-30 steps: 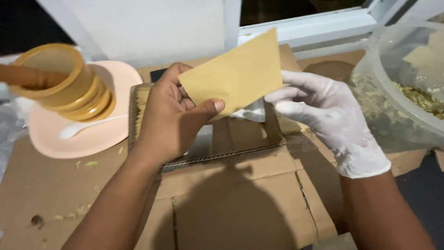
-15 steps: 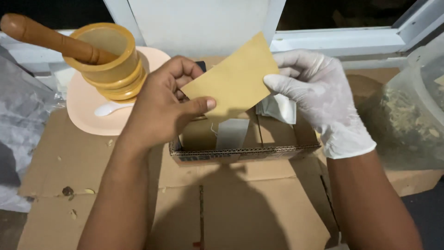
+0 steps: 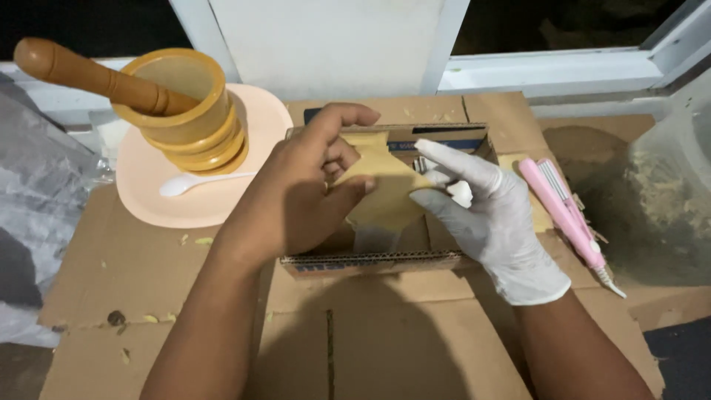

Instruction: Folding and heat-sealing small paper bags

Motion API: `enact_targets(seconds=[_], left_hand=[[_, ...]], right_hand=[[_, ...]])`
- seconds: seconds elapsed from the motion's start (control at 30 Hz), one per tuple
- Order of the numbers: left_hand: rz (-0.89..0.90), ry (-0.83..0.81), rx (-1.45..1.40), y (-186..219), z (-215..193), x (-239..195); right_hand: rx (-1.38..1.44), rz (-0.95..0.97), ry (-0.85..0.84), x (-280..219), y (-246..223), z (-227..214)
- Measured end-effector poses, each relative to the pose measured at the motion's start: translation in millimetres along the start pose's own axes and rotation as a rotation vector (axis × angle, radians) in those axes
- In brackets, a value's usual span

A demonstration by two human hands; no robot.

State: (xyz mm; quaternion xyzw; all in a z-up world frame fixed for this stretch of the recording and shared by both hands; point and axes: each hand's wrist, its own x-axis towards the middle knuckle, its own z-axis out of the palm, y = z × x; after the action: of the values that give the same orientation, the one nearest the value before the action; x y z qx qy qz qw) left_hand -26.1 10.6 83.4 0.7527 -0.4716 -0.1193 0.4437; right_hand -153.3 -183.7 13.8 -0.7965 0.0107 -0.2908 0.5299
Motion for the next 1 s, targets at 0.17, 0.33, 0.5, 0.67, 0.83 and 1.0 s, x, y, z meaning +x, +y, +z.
enact_targets(seconds=[0.17, 0.33, 0.5, 0.67, 0.83, 1.0], left_hand=[[-0.119, 0.046, -0.283, -3.1, 10.4, 4.3], [-0.218, 0.154, -0.527, -10.4, 20.1, 10.6], [-0.288, 0.207, -0.399, -12.5, 18.5, 10.4], [-0.405, 0.091, -0.112, 8.9, 18.3, 11.4], [-0.426, -0.048, -0.148, 1.8, 18.6, 9.1], [-0.245, 0.015, -0.469, -25.1, 28.8, 8.3]], right_hand=[[0.144, 0.019, 0.140, 0.9, 7.2, -1.2], [0.216, 0.112, 0.153, 0.9, 7.0, 1.3], [0.043, 0.101, -0.069, 5.0, -14.2, 3.7], [0.021, 0.054, -0.085, 2.8, -3.4, 6.9], [-0.002, 0.092, -0.010, 2.0, 7.1, 12.3], [0.110, 0.187, -0.023, 5.4, -6.8, 14.7]])
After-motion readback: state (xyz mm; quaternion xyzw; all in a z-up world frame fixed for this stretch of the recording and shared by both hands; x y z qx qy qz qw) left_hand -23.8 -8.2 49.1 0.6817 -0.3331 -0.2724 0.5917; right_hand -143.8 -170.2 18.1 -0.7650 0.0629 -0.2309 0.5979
